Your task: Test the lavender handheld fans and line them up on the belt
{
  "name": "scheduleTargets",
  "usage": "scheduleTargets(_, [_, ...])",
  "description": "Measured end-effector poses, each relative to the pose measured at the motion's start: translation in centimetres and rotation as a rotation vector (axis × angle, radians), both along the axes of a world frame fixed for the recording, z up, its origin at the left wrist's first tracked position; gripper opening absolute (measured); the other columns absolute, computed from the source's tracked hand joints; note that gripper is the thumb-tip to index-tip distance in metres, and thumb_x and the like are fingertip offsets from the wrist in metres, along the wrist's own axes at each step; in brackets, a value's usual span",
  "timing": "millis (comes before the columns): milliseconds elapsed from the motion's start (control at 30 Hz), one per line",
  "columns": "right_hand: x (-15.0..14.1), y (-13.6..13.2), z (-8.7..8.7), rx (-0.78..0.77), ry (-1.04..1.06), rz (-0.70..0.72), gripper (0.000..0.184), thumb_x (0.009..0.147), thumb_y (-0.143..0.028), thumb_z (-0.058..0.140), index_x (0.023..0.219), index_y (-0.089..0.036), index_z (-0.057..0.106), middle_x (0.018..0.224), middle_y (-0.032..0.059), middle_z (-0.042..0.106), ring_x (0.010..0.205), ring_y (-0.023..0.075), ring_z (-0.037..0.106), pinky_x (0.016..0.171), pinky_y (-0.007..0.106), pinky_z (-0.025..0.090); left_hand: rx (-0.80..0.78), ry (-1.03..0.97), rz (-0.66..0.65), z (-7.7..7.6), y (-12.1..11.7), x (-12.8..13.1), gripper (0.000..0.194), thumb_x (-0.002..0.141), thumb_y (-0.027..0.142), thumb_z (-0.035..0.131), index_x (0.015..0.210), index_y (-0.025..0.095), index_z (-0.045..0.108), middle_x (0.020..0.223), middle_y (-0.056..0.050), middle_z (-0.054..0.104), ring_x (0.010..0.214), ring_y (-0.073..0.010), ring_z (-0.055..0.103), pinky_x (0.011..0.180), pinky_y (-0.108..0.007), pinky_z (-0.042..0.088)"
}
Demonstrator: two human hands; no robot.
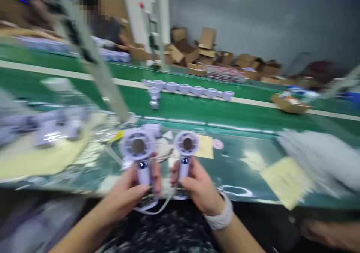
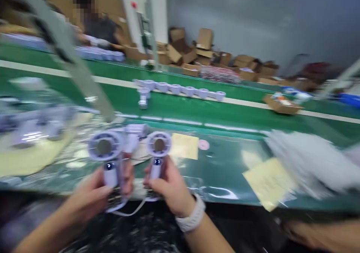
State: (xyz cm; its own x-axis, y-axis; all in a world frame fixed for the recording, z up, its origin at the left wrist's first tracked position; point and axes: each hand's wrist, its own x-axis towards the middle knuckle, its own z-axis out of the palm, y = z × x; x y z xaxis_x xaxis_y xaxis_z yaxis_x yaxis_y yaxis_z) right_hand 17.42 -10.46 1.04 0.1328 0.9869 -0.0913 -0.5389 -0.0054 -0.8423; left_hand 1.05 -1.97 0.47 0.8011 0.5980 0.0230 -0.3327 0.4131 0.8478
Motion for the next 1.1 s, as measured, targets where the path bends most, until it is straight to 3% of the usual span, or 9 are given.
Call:
scheduleTargets(100, [0.8,-1.1,-0.8,-0.028,0.031,0.047,0.034,0.084,-0.034,0.081,0.113,-0.024,0.064,0.103,0.0011,0.065,0.087,0.0152,0.062,0.082,0.027,0.051,-0.024,0.022,0.022,-0.4,0.1,-1.1,0.053,0.080,0.043,0.080,0.120,0.025,0.051,0.094,0.000,0.056,0.070,-0.0132,0.063,0.063,-0.027,0.054])
scheduleTargets(233, [0.6,-1.8,-0.2,-0.059,0.012,0.048,0.028,0.088,-0.035,0.076,0.113,-0.027,0.066,0.109,0.0035,0.065,0.088,0.0184,0.062,0.082,0.032,0.054,-0.060,-0.009,0.060,-0.5,-0.3,-0.5,0.048,0.080,0.040,0.079,0.115,0.023,0.050,0.094,0.001,0.054,0.069,-0.0115,0.062,0.061,-0.024,0.052])
scheduleTargets(367, [0.0,-1.7,-0.4,-0.065,-0.027,0.043,0.026,0.091,-0.035,0.074,0.114,-0.027,0.066,0.103,0.0026,0.065,0.083,0.0160,0.062,0.077,0.028,0.054,-0.100,-0.038,0.045,0.0,-0.6,-0.5,0.049,0.079,0.036,0.079,0.115,0.022,0.049,0.094,0.001,0.055,0.068,-0.0119,0.063,0.061,-0.025,0.053])
scheduleTargets(567, [0.2,-1.3,-0.3,-0.035,-0.050,0.085,0.026,0.091,-0.036,0.075,0.112,-0.026,0.064,0.101,0.0015,0.064,0.079,0.0150,0.062,0.075,0.028,0.053,-0.079,-0.014,0.047,0.0,-0.4,-0.8,0.044,0.079,0.033,0.077,0.111,0.021,0.049,0.094,0.001,0.056,0.070,-0.0131,0.064,0.065,-0.027,0.054])
scheduleTargets(733, [-0.1,-1.1,0.1,-0.098,-0.001,0.015,0.031,0.088,-0.040,0.075,0.113,-0.026,0.064,0.095,0.0005,0.065,0.074,0.0148,0.061,0.069,0.028,0.054,-0.151,0.064,0.089,-0.5,-0.2,-0.2,0.044,0.079,0.035,0.076,0.108,0.021,0.046,0.090,0.001,0.056,0.066,-0.0130,0.062,0.059,-0.027,0.053])
scheduleTargets(900, [-0.2,-1.0,0.0,-0.160,-0.002,-0.040,0.027,0.087,-0.042,0.075,0.099,-0.021,0.064,0.091,0.0020,0.065,0.067,0.0137,0.061,0.059,0.025,0.053,-0.215,0.070,0.155,-0.4,-0.1,-0.3,0.039,0.083,0.036,0.071,0.108,0.022,0.044,0.087,0.003,0.057,0.060,-0.0117,0.060,0.054,-0.027,0.055])
scheduleTargets(1000, [-0.1,-1.0,0.2,-0.127,-0.015,-0.008,0.027,0.088,-0.043,0.075,0.101,-0.021,0.064,0.089,0.0014,0.065,0.066,0.0137,0.061,0.059,0.025,0.053,-0.163,0.016,0.084,0.1,-0.2,-0.7,0.038,0.083,0.037,0.071,0.105,0.021,0.045,0.087,0.002,0.058,0.061,-0.0125,0.062,0.059,-0.031,0.058])
scheduleTargets(1100, [0.1,-1.0,0.3,-0.134,-0.022,-0.044,0.027,0.088,-0.042,0.075,0.102,-0.022,0.065,0.088,0.0011,0.066,0.065,0.0132,0.061,0.059,0.024,0.054,-0.094,0.052,0.099,0.4,-0.2,-0.8,0.035,0.084,0.036,0.070,0.104,0.020,0.047,0.084,0.002,0.059,0.059,-0.0122,0.062,0.058,-0.028,0.056])
